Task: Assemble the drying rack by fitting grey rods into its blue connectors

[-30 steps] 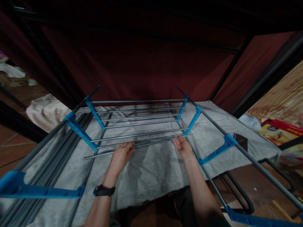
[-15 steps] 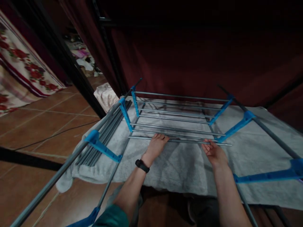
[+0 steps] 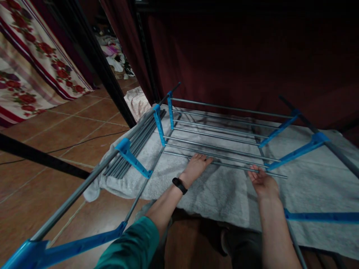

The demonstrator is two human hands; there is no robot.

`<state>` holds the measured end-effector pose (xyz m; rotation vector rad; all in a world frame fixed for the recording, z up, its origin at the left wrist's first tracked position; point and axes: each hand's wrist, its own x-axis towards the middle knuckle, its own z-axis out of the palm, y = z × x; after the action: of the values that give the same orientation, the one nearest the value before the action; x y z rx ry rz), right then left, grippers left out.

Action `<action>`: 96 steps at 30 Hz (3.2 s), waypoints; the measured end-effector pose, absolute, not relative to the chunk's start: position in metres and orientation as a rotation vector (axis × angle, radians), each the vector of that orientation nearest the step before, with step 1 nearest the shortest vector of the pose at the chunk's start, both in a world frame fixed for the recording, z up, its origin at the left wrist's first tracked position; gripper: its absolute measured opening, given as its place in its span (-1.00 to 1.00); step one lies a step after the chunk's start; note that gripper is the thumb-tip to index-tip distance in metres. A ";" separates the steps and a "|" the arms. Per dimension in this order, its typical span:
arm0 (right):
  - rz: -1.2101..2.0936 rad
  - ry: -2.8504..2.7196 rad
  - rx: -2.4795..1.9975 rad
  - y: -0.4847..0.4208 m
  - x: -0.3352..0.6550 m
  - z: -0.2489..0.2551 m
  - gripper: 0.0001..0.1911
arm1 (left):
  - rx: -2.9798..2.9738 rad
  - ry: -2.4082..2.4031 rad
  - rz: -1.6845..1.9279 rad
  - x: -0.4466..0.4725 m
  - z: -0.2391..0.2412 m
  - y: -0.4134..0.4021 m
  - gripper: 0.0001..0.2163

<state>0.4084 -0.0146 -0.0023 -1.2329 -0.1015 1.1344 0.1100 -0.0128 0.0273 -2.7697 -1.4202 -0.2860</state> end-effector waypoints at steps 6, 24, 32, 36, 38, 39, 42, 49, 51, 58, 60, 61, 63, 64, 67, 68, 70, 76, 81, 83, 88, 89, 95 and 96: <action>1.120 -0.046 -1.224 -0.013 0.406 -0.001 -0.73 | -2.717 -1.426 -0.261 0.113 0.025 -0.011 -0.63; 1.153 -0.083 -1.099 -0.015 0.403 0.010 -0.85 | -2.732 -1.477 -0.391 0.111 0.028 -0.008 -0.61; 1.180 -0.066 -1.083 -0.015 0.398 0.014 -0.84 | -2.781 -1.504 -0.466 0.105 0.039 -0.006 -0.79; 1.128 -0.094 -1.066 -0.017 0.393 0.018 -0.83 | -2.803 -1.490 -0.481 0.097 0.042 -0.002 -0.77; 1.083 -0.121 -1.042 -0.018 0.389 0.020 -0.85 | -2.810 -1.498 -0.505 0.092 0.042 0.001 -0.77; 1.064 -0.135 -1.028 -0.019 0.386 0.021 -0.87 | -2.811 -1.506 -0.521 0.089 0.041 0.003 -0.77; 1.003 -0.191 -0.983 -0.021 0.379 0.021 -0.93 | -2.810 -1.539 -0.585 0.081 0.037 0.008 -0.76; 0.925 -0.274 -0.928 -0.019 0.371 0.029 -0.80 | -2.787 -1.502 -0.707 0.067 0.027 0.013 -0.71; 0.928 -0.278 -0.910 -0.015 0.371 0.036 -0.82 | -2.746 -1.492 -0.735 0.064 0.026 0.011 -0.70; 0.985 -0.231 -0.841 0.010 0.372 0.059 -0.89 | -2.646 -1.499 -0.865 0.061 0.031 0.003 -0.70; 0.964 -0.248 -0.830 0.013 0.375 0.060 -0.85 | -2.661 -1.499 -0.867 0.063 0.034 0.004 -0.70; 0.952 -0.256 -0.823 0.014 0.376 0.060 -0.83 | -2.670 -1.494 -0.855 0.064 0.035 0.005 -0.70; 0.929 -0.256 -0.805 0.013 0.380 0.060 -0.79 | -2.690 -1.470 -0.823 0.068 0.037 0.007 -0.70; 0.918 -0.249 -0.796 0.012 0.382 0.060 -0.78 | -2.699 -1.454 -0.812 0.070 0.038 0.007 -0.69; 0.901 -0.235 -0.783 0.007 0.388 0.059 -0.77 | -2.701 -1.416 -0.815 0.077 0.039 0.008 -0.68; 0.900 -0.234 -0.783 0.006 0.389 0.058 -0.78 | -2.702 -1.406 -0.819 0.079 0.039 0.008 -0.68; 0.904 -0.240 -0.786 0.002 0.391 0.056 -0.80 | -2.717 -1.387 -0.820 0.082 0.040 0.007 -0.70; 0.946 -0.325 -0.843 -0.008 0.396 0.050 -0.82 | -2.716 -1.441 -0.737 0.084 0.042 0.003 -0.71; 0.935 -0.366 -0.850 -0.008 0.397 0.049 -0.79 | -2.726 -1.442 -0.754 0.089 0.038 -0.001 -0.70; 0.925 -0.375 -0.855 -0.005 0.397 0.049 -0.78 | -2.703 -1.450 -0.782 0.090 0.036 -0.001 -0.70; 0.921 -0.373 -0.864 -0.001 0.398 0.049 -0.77 | -2.701 -1.453 -0.816 0.088 0.031 0.005 -0.70; 0.916 -0.370 -0.862 0.000 0.399 0.049 -0.77 | -2.711 -1.457 -0.802 0.088 0.032 0.006 -0.70; 0.900 -0.362 -0.867 -0.001 0.404 0.047 -0.77 | -2.744 -1.432 -0.702 0.088 0.038 0.008 -0.68; 0.897 -0.361 -0.870 -0.001 0.404 0.047 -0.76 | -2.730 -1.432 -0.697 0.089 0.039 0.008 -0.68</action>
<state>0.4040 -0.0012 0.0468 -0.8700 -0.3606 0.8966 0.0887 0.0078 0.0392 -2.7302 -1.4320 -0.6967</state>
